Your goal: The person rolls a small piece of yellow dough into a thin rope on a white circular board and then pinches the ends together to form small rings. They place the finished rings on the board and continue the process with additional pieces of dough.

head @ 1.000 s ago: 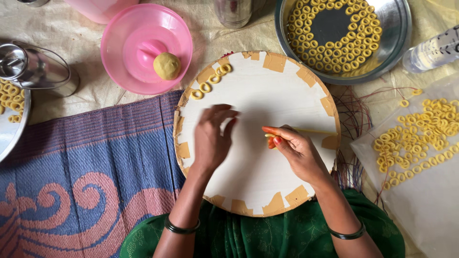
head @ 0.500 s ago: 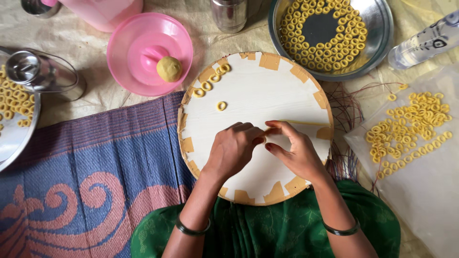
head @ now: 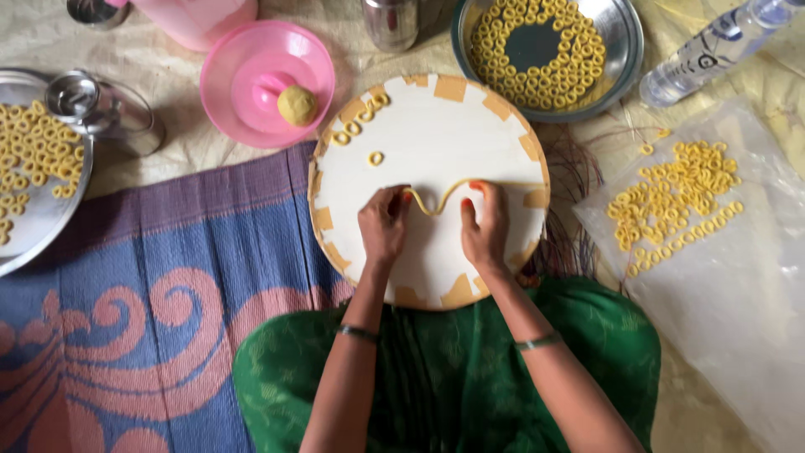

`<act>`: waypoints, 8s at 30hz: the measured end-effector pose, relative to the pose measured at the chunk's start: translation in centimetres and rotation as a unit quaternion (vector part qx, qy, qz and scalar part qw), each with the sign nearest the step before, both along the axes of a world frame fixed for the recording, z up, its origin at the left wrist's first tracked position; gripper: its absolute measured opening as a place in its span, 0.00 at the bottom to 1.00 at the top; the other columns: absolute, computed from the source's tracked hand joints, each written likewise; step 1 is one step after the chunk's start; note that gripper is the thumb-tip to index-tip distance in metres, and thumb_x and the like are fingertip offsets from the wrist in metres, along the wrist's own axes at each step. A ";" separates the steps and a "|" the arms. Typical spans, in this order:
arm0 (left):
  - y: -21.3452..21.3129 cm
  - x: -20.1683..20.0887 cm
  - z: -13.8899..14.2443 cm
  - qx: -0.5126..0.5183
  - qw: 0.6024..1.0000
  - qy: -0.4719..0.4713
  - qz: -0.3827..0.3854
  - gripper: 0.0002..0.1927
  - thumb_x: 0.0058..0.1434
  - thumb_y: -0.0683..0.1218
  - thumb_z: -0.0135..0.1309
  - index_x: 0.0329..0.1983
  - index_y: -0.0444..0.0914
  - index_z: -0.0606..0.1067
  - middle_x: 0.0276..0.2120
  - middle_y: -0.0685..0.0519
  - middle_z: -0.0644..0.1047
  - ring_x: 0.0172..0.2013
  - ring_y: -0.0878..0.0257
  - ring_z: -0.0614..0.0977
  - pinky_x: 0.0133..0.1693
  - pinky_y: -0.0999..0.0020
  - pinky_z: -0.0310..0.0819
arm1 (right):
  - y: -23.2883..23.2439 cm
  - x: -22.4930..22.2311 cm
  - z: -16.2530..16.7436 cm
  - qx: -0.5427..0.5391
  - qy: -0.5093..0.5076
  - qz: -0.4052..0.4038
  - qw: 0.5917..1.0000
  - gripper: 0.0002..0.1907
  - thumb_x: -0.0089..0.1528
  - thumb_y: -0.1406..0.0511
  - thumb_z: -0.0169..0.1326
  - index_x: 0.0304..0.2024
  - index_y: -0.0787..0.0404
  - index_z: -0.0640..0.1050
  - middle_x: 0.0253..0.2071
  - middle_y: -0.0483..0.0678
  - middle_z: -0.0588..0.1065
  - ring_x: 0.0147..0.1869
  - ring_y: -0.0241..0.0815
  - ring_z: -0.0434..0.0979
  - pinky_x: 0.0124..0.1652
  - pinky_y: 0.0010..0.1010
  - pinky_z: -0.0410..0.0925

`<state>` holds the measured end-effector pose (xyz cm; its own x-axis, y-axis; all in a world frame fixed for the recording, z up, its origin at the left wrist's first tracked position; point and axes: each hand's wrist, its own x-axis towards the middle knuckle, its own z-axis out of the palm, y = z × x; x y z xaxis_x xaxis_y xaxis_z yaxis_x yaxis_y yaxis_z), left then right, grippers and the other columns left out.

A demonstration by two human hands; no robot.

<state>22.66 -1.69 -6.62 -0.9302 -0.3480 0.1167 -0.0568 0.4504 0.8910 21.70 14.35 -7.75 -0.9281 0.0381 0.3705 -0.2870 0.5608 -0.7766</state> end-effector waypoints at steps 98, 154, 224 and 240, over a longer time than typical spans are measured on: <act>-1.7 -9.1 -2.4 0.245 0.946 -0.037 -0.210 0.09 0.65 0.39 0.59 0.48 0.34 0.83 0.52 0.50 0.77 0.54 0.61 0.78 0.56 0.63 0.75 | 1.1 -10.0 -1.0 -0.162 -0.329 0.232 0.901 0.12 0.66 0.62 0.59 0.42 0.67 0.81 0.31 0.41 0.74 0.35 0.29 0.70 0.36 0.24 0.66; -3.1 -9.7 -6.1 0.585 0.805 -0.033 -0.097 0.04 0.61 0.40 0.61 0.39 0.36 0.82 0.51 0.53 0.80 0.55 0.60 0.78 0.64 0.53 0.71 | 2.7 -11.1 -3.8 -0.202 -0.345 0.185 0.898 0.14 0.64 0.62 0.60 0.46 0.67 0.83 0.35 0.43 0.80 0.36 0.30 0.76 0.39 0.24 0.71; -0.9 -10.4 -2.4 0.155 0.963 -0.029 -0.218 0.12 0.62 0.41 0.61 0.49 0.40 0.83 0.55 0.50 0.78 0.52 0.58 0.80 0.51 0.63 0.79 | 2.2 -10.7 -0.5 -0.066 -0.299 0.214 0.928 0.13 0.65 0.62 0.57 0.42 0.67 0.81 0.32 0.44 0.80 0.37 0.29 0.75 0.38 0.25 0.70; -1.3 -9.8 1.1 -0.191 0.943 0.142 -0.234 0.06 0.52 0.38 0.62 0.34 0.38 0.84 0.50 0.52 0.80 0.54 0.55 0.79 0.50 0.61 0.77 | 2.5 -10.8 0.7 0.000 -0.276 0.238 0.931 0.10 0.63 0.65 0.59 0.40 0.67 0.81 0.33 0.48 0.82 0.35 0.35 0.79 0.38 0.29 0.72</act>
<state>12.88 -2.97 -5.53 -0.8838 0.2104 0.4178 0.4441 0.6578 0.6083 10.92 16.89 -7.08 -0.8891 -0.4258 -0.1681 -0.0597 0.4719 -0.8796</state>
